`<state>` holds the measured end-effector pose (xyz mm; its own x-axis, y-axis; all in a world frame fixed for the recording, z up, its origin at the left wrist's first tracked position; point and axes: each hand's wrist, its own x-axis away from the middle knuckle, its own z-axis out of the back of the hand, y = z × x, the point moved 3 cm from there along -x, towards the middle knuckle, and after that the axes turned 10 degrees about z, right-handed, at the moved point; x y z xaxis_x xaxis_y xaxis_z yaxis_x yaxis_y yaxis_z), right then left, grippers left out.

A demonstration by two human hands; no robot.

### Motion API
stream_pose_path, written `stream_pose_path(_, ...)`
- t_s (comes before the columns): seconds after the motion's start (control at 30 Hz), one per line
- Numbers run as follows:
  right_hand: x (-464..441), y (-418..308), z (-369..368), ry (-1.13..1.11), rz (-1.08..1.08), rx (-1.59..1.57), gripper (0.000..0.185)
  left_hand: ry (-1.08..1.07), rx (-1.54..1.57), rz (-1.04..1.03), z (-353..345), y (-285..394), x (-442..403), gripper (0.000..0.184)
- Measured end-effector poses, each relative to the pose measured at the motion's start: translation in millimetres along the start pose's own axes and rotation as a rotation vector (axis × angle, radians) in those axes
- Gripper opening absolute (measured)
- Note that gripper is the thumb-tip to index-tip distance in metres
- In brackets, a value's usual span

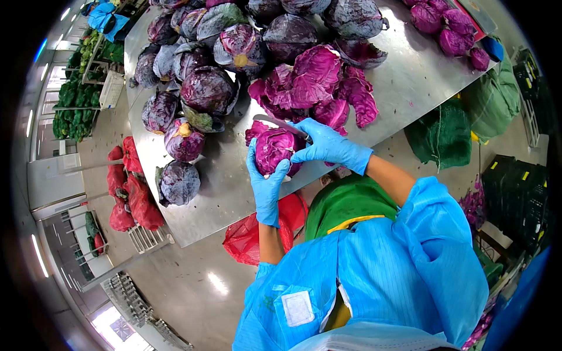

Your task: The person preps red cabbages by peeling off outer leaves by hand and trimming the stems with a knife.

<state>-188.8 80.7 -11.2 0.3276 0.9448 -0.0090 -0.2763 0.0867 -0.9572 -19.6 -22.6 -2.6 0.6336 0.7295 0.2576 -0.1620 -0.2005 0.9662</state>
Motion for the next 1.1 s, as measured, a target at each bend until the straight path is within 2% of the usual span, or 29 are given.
stream_pose_path(0.07, -3, -1, -1, -0.001, 0.001, -0.017, 0.077, 0.022, -0.006, 0.035, -1, 8, 2, 0.089)
stream_pose_path(0.17, -9, 16, 6, 0.007, -0.034, -0.089, 0.073, 0.028, -0.057, -0.035, -11, 0, -1, 0.087)
stream_pose_path(0.2, -12, 9, 9, -0.026, -0.002, 0.054, 0.076, 0.031, -0.035, -0.013, -10, 1, -1, 0.087)
stream_pose_path(0.3, -11, 1, 0, 0.162, 0.332, 0.029, 0.079, 0.035, 0.009, 0.045, -12, 2, -1, 0.087)
stream_pose_path(0.43, -11, -10, 2, -0.057, 0.333, 0.419, 0.074, 0.051, -0.048, 0.048, -11, -1, 0, 0.087)
stream_pose_path(0.47, -10, -5, -2, 0.018, 0.456, 0.488, 0.070, 0.046, -0.050, 0.040, -14, 2, 0, 0.086)
stream_pose_path(0.57, -7, -10, -1, 0.041, 0.465, 0.602, 0.067, 0.040, -0.127, -0.018, -17, 5, -1, 0.085)
stream_pose_path(0.7, -3, -9, -4, 0.135, 0.477, 0.578, 0.070, 0.071, -0.188, -0.067, -19, 2, -2, 0.085)
stream_pose_path(0.83, -1, -13, -11, 0.221, 0.544, 0.647, 0.070, 0.083, -0.353, -0.203, -15, -2, 1, 0.080)
stream_pose_path(0.97, 3, -18, -10, 0.190, 0.561, 0.719, 0.069, 0.106, -0.346, -0.203, -17, -3, 6, 0.081)
stream_pose_path(1.1, 0, -26, -6, 0.230, 0.579, 0.742, 0.047, 0.120, -0.336, -0.209, -15, -7, 11, 0.082)
